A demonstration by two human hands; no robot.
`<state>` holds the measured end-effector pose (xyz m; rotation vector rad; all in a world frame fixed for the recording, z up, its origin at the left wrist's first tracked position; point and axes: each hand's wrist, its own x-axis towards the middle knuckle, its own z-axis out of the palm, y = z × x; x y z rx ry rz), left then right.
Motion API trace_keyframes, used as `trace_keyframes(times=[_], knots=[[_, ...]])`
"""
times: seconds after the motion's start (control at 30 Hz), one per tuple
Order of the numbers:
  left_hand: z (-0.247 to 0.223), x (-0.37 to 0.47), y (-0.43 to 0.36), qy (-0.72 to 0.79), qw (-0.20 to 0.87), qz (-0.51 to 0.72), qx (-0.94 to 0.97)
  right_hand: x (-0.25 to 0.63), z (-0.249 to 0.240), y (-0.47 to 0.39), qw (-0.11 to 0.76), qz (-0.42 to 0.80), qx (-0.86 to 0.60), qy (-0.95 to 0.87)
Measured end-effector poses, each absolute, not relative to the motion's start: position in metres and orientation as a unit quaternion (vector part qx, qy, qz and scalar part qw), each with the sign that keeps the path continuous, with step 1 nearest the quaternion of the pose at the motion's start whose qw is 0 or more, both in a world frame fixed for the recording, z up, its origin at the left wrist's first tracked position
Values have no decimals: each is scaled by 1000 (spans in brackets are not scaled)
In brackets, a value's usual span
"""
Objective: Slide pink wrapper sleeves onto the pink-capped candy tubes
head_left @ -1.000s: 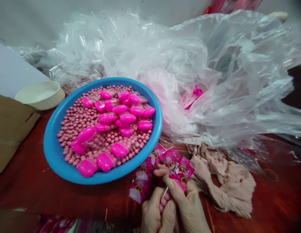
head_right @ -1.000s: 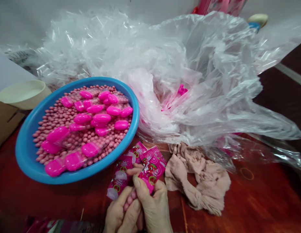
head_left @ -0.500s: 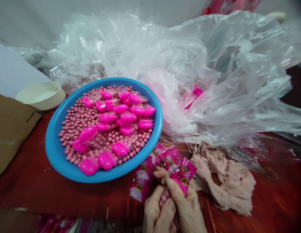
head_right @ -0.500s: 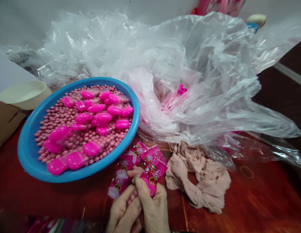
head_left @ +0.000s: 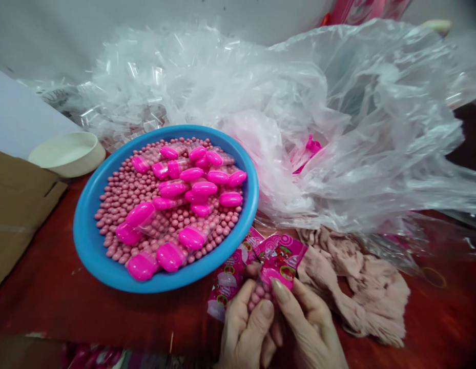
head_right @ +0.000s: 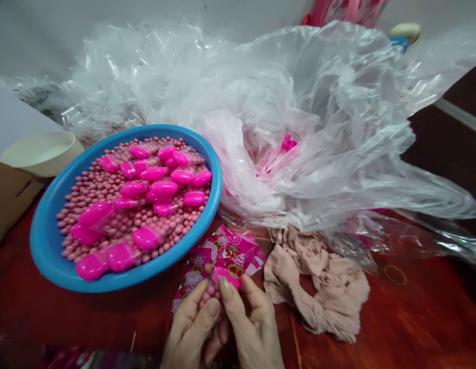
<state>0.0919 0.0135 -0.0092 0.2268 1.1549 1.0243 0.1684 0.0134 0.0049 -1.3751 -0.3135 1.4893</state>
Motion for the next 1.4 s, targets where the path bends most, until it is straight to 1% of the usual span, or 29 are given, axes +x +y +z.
trace_keyframes(times=[0.13, 0.23, 0.3, 0.37, 0.5, 0.63, 0.7, 0.8, 0.87, 0.97, 1.03, 1.13, 1.2, 1.3, 1.4], knots=[[-5, 89, 17, 481, 752, 429, 140, 164, 2, 10, 507, 611, -594, -131], [-5, 91, 18, 480, 752, 434, 125, 166, 0, 10, 531, 594, -595, -103], [-8, 93, 17, 483, 746, 430, 159, 168, 0, 13, 552, 603, -570, -81], [-12, 93, 16, 506, 721, 414, 231, 168, 1, 16, 565, 626, -532, -71], [-19, 88, 12, 578, 618, 386, 368, 163, 1, 17, 576, 636, -509, -75], [-19, 80, 9, 611, 561, 336, 446, 170, -7, 14, 559, 636, -525, -85], [-17, 74, 9, 622, 542, 310, 472, 179, -10, 14, 557, 611, -553, -103], [-11, 65, 17, 606, 521, 352, 487, 190, -11, 13, 526, 568, -609, -173], [-7, 64, 24, 564, 543, 402, 475, 192, -10, 11, 486, 563, -630, -225], [-2, 68, 34, 499, 667, 404, 379, 183, -6, 7, 457, 548, -649, -263], [-1, 72, 38, 470, 736, 401, 275, 174, -3, 4, 461, 548, -643, -271], [0, 75, 41, 445, 756, 450, 168, 165, -3, -1, 471, 572, -611, -277], [0, 74, 41, 433, 756, 471, 135, 162, -4, -3, 475, 558, -612, -297], [2, 73, 42, 397, 779, 465, 140, 163, -7, -6, 483, 504, -617, -364], [5, 74, 44, 367, 807, 438, 148, 166, -9, -8, 475, 482, -598, -429]])
